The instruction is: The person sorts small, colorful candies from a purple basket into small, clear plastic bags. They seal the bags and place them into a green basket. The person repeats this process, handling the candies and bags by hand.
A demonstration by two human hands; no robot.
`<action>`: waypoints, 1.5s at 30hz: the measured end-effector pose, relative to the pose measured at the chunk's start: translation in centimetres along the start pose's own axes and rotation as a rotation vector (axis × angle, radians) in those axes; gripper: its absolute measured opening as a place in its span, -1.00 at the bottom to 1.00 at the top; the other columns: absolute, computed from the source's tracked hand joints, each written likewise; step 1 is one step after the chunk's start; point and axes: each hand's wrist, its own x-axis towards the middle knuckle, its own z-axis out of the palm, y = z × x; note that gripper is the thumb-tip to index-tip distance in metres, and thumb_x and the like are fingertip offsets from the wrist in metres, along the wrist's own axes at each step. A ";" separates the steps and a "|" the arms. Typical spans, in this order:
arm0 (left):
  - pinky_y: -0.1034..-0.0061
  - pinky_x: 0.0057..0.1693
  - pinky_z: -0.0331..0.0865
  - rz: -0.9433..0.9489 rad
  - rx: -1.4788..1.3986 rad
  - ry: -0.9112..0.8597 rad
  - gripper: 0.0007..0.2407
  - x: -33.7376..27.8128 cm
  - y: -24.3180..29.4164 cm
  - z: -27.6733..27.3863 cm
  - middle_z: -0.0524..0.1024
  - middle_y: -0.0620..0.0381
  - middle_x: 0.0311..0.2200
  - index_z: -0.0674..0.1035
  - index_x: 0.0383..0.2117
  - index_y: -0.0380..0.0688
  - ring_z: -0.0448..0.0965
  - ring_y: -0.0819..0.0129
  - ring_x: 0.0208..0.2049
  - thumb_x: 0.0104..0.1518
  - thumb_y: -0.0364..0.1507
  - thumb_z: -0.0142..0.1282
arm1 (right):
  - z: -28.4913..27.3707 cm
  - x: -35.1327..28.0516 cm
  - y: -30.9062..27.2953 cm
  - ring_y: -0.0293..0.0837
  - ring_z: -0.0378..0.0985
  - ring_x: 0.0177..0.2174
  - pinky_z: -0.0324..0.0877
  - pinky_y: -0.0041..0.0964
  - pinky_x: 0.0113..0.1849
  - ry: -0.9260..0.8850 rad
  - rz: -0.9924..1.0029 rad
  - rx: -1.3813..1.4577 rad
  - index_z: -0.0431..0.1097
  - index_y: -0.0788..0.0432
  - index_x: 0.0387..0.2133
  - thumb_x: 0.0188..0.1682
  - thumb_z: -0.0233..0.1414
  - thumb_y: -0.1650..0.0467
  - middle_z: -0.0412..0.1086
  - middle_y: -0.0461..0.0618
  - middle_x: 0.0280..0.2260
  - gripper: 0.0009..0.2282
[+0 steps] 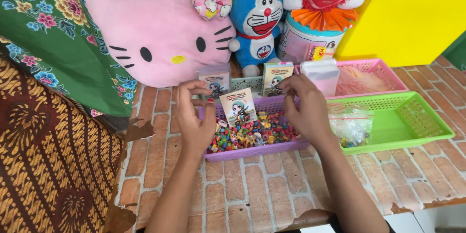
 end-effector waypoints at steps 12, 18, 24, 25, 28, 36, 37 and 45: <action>-0.30 0.41 -0.46 0.138 0.152 -0.426 -0.24 0.6 4.0 10.1 -0.12 -0.03 0.47 0.20 0.37 -0.03 -0.45 -0.28 0.45 -0.06 -0.46 0.33 | -8.0 0.7 14.0 0.07 0.60 -0.27 0.47 -0.07 -0.26 0.037 0.108 -0.429 0.52 0.14 -0.14 -0.10 0.12 0.52 0.44 0.06 -0.30 -0.75; -0.27 0.37 -0.15 0.248 0.327 -0.656 -0.42 1.2 0.8 17.9 0.26 0.10 0.34 0.39 0.25 0.03 -0.15 -0.15 0.44 0.00 -0.41 0.26 | -5.9 1.6 17.5 0.12 0.56 -0.11 0.52 -0.02 -0.19 -0.177 0.003 -0.630 0.51 -0.05 -0.07 -0.20 0.22 0.40 0.45 0.00 -0.14 -0.64; -0.29 0.36 -0.24 0.137 0.531 -0.820 -0.43 1.2 -6.1 23.1 0.42 0.21 0.22 0.45 0.21 0.08 -0.15 0.04 0.45 -0.05 -0.27 0.26 | -5.3 0.5 18.0 0.24 0.52 -0.08 0.50 0.10 -0.14 -0.203 0.096 -0.455 0.44 -0.03 0.00 -0.16 0.21 0.40 0.37 0.07 -0.07 -0.61; -0.29 0.36 -0.24 0.141 0.534 -0.817 -0.43 1.2 -6.3 23.2 0.42 0.21 0.22 0.45 0.21 0.08 -0.15 0.04 0.45 -0.05 -0.27 0.26 | -5.6 0.7 18.0 0.24 0.52 -0.08 0.50 0.10 -0.14 -0.199 0.092 -0.454 0.44 -0.03 0.00 -0.16 0.21 0.40 0.37 0.07 -0.07 -0.61; -0.31 0.34 -0.19 0.145 0.566 -0.831 -0.46 0.5 -6.7 22.7 0.42 0.28 0.22 0.47 0.18 0.13 -0.15 0.08 0.45 -0.05 -0.27 0.24 | -5.7 0.1 17.9 0.23 0.51 -0.08 0.49 0.10 -0.12 -0.177 0.124 -0.413 0.43 -0.03 -0.04 -0.15 0.21 0.41 0.35 0.05 -0.10 -0.64; -0.27 0.35 -0.19 0.119 0.540 -0.845 -0.50 0.3 -5.0 20.7 0.44 0.21 0.21 0.48 0.17 0.06 -0.10 0.02 0.44 0.00 -0.31 0.20 | -5.4 0.2 19.7 0.10 0.38 -0.11 0.39 -0.04 -0.10 -0.099 0.094 -0.331 0.47 -0.03 -0.32 -0.13 0.23 0.43 0.29 -0.02 -0.17 -0.85; -0.27 0.35 -0.19 0.117 0.541 -0.845 -0.50 0.2 -5.2 20.6 0.44 0.21 0.21 0.48 0.17 0.06 -0.10 0.02 0.44 0.00 -0.31 0.20 | -5.3 0.2 19.8 0.10 0.38 -0.11 0.39 -0.04 -0.10 -0.101 0.095 -0.330 0.47 -0.03 -0.32 -0.13 0.23 0.43 0.29 -0.02 -0.17 -0.85; -0.28 0.34 -0.13 0.024 0.409 -0.803 -0.51 -0.2 -6.1 20.8 0.42 0.24 0.22 0.48 0.18 0.10 -0.05 -0.01 0.43 0.02 -0.28 0.17 | -6.3 0.5 18.8 0.18 0.37 -0.09 0.36 0.04 -0.09 -0.104 0.061 -0.266 0.42 0.02 -0.27 -0.07 0.18 0.44 0.30 0.04 -0.19 -0.86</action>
